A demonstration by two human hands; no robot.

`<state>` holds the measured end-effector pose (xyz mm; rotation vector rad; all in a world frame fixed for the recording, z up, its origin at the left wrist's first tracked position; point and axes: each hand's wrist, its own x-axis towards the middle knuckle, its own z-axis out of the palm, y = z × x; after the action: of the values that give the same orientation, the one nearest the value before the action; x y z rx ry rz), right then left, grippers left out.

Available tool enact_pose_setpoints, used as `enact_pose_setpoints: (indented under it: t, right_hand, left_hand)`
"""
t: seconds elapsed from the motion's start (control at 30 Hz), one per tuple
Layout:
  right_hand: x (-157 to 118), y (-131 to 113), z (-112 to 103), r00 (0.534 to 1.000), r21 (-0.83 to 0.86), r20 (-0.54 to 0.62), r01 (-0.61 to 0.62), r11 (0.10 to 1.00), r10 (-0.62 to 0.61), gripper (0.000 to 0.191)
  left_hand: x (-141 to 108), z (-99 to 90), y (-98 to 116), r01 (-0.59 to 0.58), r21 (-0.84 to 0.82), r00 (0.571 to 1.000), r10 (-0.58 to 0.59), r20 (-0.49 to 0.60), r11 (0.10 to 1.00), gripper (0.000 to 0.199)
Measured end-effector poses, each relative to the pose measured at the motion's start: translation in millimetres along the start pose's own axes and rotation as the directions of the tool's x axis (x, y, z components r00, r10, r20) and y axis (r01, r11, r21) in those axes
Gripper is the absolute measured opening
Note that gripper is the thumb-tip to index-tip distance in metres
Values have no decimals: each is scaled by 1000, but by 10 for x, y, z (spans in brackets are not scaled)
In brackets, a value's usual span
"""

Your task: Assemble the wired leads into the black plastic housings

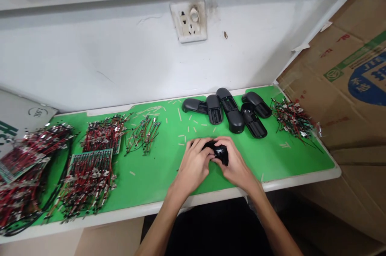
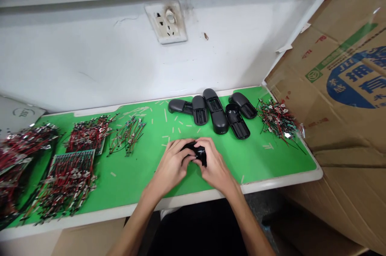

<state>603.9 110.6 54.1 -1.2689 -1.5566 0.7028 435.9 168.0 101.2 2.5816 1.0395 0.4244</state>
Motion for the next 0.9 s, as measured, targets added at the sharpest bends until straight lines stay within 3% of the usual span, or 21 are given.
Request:
enact_pose_setpoints:
  t: [0.23,0.5,0.57,0.73,0.9]
  right_hand:
    - [11,17,11,1000,-7,-5,2,1000,-2,32]
    - [4,1,12,1000,7,5,0,1000,0,35]
    - [3,0,18,1000,5,5,2,1000,-2,33]
    - [-1,19,28,1000,3,19,10,1000,-10,36]
    - [1,43,55,1000,25,3,11,1000,-11,39]
  left_hand:
    - [-22,71,-4,25,-4,997,-26,-68,1000,24]
    - [-2,17,26,48,122,999,-48,-5,991,22]
    - [8,26,61,88,166,996,-88,-7,982,29]
    - [58,142,194,140,344,989,-146,-9,928,74]
    - [92,245,268,199,308,980,-193,-50,930,62]
